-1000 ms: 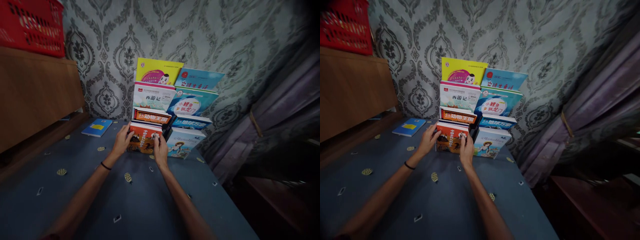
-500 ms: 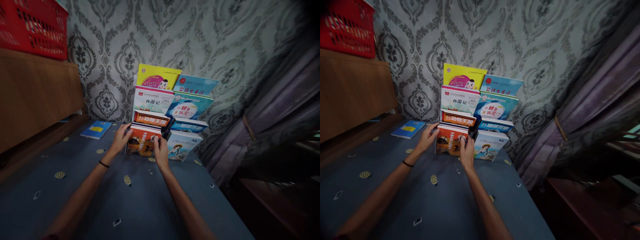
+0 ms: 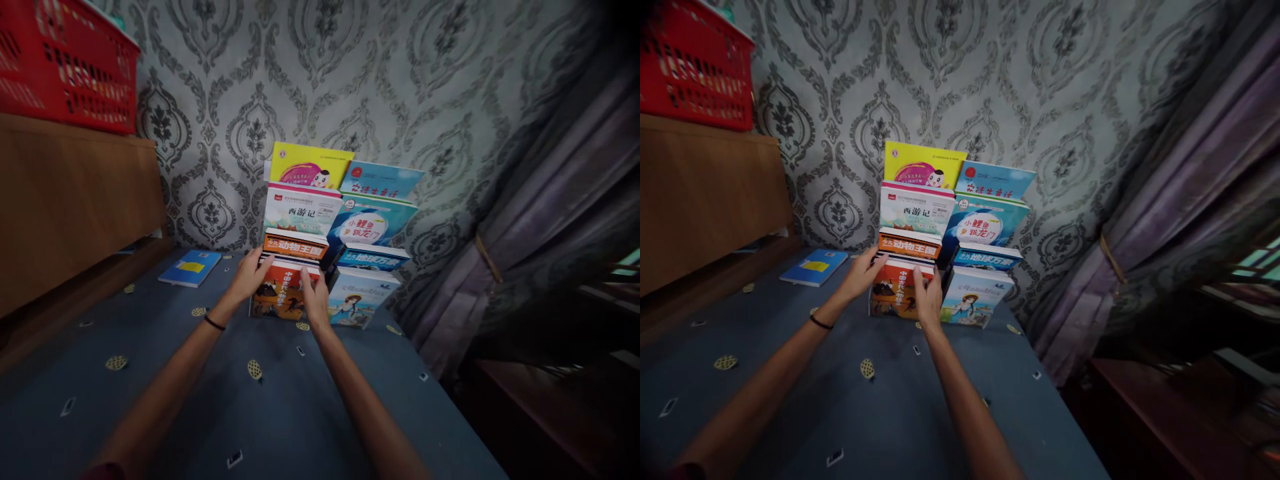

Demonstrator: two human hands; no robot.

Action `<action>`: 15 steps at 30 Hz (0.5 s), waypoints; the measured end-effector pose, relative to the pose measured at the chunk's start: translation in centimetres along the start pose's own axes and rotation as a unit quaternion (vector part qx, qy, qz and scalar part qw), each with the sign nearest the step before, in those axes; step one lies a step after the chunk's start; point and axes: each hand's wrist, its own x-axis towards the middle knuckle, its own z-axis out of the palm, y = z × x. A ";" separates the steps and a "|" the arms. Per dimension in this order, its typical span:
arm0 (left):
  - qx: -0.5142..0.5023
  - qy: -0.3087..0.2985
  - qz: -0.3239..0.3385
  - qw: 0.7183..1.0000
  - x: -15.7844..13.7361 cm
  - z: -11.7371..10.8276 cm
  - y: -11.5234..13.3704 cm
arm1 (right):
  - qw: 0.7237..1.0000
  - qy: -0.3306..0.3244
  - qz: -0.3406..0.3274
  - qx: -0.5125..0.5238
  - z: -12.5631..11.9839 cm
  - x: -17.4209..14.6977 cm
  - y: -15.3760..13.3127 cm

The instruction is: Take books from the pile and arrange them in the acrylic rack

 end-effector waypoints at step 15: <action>-0.070 -0.031 -0.023 0.997 1.4 -1.5 0.6 | 0.987 -0.060 0.023 0.150 -0.3 1.1 -0.1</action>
